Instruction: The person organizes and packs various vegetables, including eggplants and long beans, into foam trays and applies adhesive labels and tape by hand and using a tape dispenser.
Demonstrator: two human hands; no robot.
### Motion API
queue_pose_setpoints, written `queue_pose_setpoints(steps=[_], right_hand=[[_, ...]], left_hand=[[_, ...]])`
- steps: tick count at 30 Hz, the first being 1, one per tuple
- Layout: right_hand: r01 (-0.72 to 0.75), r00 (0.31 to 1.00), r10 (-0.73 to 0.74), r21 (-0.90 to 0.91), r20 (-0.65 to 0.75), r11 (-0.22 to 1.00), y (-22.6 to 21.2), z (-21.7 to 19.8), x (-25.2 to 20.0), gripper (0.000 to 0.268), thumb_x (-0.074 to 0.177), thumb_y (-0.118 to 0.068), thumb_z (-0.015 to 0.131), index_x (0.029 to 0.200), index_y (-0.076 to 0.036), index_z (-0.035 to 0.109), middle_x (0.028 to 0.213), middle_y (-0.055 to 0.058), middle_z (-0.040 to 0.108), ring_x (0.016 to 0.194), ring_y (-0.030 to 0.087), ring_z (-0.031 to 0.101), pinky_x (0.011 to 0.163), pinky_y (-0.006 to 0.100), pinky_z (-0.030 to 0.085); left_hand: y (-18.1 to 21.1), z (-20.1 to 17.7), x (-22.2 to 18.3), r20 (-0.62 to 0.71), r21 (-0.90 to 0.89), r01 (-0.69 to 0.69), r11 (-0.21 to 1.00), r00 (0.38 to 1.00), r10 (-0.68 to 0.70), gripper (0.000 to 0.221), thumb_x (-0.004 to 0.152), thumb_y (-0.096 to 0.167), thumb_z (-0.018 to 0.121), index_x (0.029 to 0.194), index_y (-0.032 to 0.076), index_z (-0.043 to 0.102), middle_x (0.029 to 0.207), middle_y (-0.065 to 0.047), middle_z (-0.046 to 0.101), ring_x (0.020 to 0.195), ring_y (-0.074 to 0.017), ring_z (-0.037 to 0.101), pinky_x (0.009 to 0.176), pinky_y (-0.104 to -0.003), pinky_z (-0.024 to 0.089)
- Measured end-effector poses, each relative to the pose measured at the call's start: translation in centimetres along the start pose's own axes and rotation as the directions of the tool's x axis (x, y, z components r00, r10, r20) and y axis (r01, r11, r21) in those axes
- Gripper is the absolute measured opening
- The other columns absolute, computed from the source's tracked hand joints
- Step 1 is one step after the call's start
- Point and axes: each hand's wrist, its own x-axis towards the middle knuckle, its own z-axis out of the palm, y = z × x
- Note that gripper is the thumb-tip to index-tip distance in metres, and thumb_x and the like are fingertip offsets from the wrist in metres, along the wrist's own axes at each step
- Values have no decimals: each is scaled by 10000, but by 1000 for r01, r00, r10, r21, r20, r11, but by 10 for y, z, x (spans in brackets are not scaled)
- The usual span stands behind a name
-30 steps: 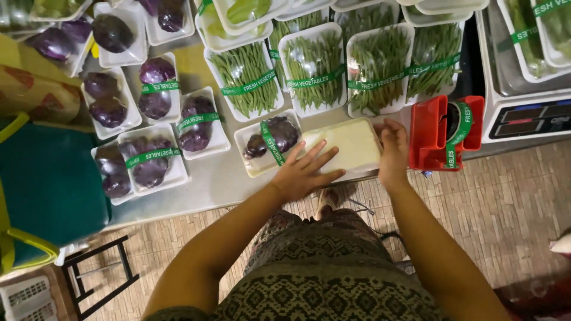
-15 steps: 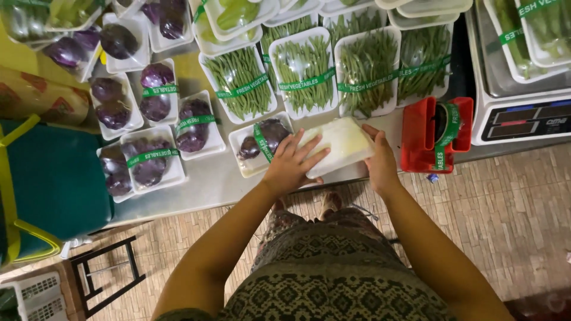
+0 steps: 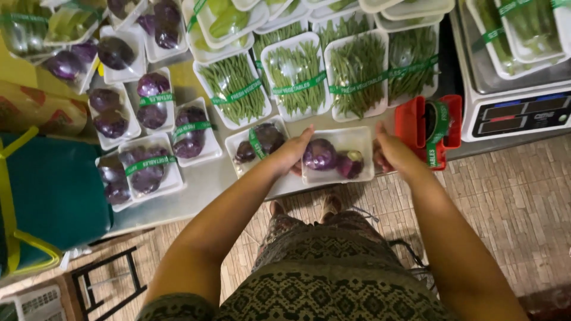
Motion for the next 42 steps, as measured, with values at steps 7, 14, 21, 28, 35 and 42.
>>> queue_pose_setpoints(steps=[7,14,21,28,35,42], right_hand=[[-108,984,74,-217,-161,970,-19,13,26,924,1011,-820,327,979,24,701,644,187,651,368,294,607,281,430,499],[-13,984,-41,-295,-176,956,-37,11,-6,917,1026,-800,331,1274,46,587,1009,256,671,735,316,717,593,434,583],[495,786,-139,478,-603,725,42,-30,-119,142,1066,-178,551,1175,-212,636,1088,-120,620,1008,-5,592,905,135,481],[320,684,-259,-39,-682,947,67,-64,-85,181,1109,-259,666,1124,-84,706,999,83,563,875,192,512,776,360,450],[208,768,-49,177,-638,962,16,-52,-89,308,973,-389,769,1071,-97,768,1037,170,685,1005,274,622,799,418,490],[400,673,-155,180,-724,898,-22,-31,-155,113,996,-139,729,894,-135,780,926,52,644,964,139,570,928,307,426]], left_hand=[[11,31,-27,-138,-133,18,991,990,-37,890,977,718,335,1504,1,321,1280,-335,553,914,-521,702,594,-591,605],[24,35,-50,-188,-80,-51,995,982,35,886,1006,661,331,1488,-79,272,1482,-392,383,1355,-537,436,972,-612,458],[64,42,-151,-74,232,-279,932,950,303,944,977,434,581,1559,-144,115,1585,-475,31,1473,-604,163,1196,-634,214],[27,158,-74,173,423,-600,679,789,590,519,917,438,613,1371,203,529,974,-87,760,995,-384,735,845,-549,569],[45,213,-48,48,527,-368,766,913,405,504,922,473,560,1346,208,498,1029,-72,753,1021,-345,754,859,-539,585],[41,215,-42,64,544,-367,754,915,399,465,951,551,486,1341,304,542,1089,-64,749,1065,-349,750,876,-514,586]])
